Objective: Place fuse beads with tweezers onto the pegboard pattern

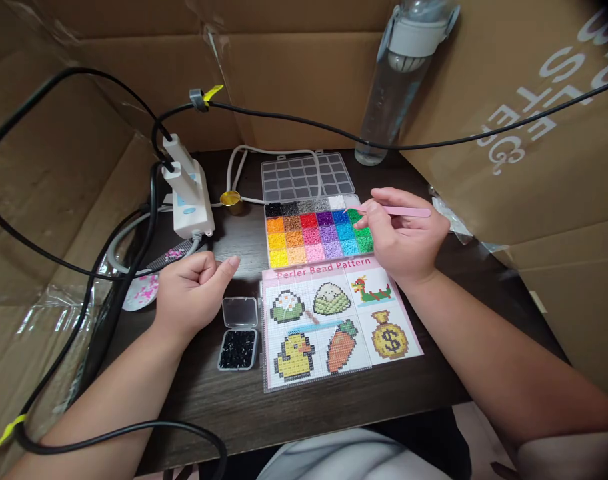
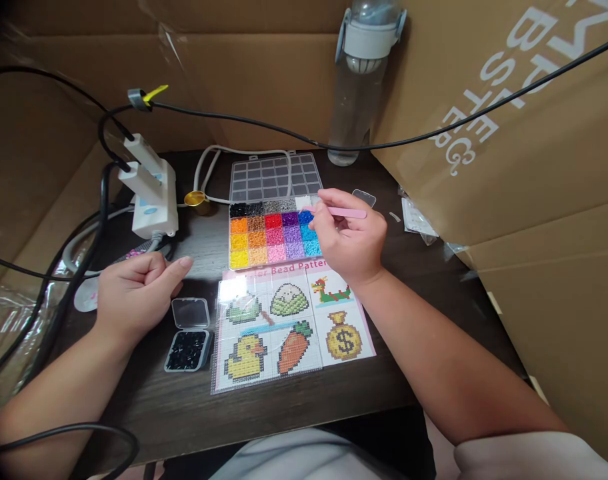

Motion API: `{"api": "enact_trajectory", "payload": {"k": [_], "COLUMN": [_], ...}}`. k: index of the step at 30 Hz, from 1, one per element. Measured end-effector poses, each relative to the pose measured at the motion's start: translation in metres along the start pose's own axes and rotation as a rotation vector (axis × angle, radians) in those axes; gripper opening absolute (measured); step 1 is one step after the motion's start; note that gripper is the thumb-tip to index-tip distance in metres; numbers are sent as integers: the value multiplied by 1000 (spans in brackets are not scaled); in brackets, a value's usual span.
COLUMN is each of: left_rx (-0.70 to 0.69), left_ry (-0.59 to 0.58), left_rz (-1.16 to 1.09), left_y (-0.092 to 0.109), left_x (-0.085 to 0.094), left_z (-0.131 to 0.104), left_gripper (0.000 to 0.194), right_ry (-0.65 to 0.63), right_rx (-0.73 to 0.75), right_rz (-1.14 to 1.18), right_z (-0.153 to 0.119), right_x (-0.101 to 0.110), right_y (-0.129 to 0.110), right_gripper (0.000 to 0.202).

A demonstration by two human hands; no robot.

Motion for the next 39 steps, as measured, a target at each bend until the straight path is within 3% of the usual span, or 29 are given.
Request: {"api": "enact_trajectory", "payload": {"k": [7, 13, 16, 21, 26, 39], "left_rx": [-31, -47, -54, -52, -55, -43], "left_ry": [-5, -6, -5, -16, -19, -25], "left_rz": [-3, -8, -18, -50, -53, -53], "left_y": [7, 11, 13, 15, 16, 15], "left_x": [0, -1, -1, -3, -4, -4], "left_z": [1, 1, 1, 0, 0, 0], "left_gripper": [52, 51, 50, 49, 48, 48], "right_ry": [-76, -411, -503, -499, -450, -492], "right_rx": [-115, -275, -286, -144, -213, -251], "right_rz": [20, 83, 140, 113, 93, 93], "right_z": [-3, -23, -33, -39, -43, -44], "right_x": [-10, -60, -79, -88, -84, -86], "right_y": [-1, -10, -12, -15, -3, 0], "right_gripper": [10, 10, 10, 10, 11, 11]}}
Point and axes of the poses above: each hand's wrist, its own z-axis towards the middle knuckle, its own x-axis out of the back of the hand, y = z × x, the point moved 8 cm from there along z, towards the middle knuckle
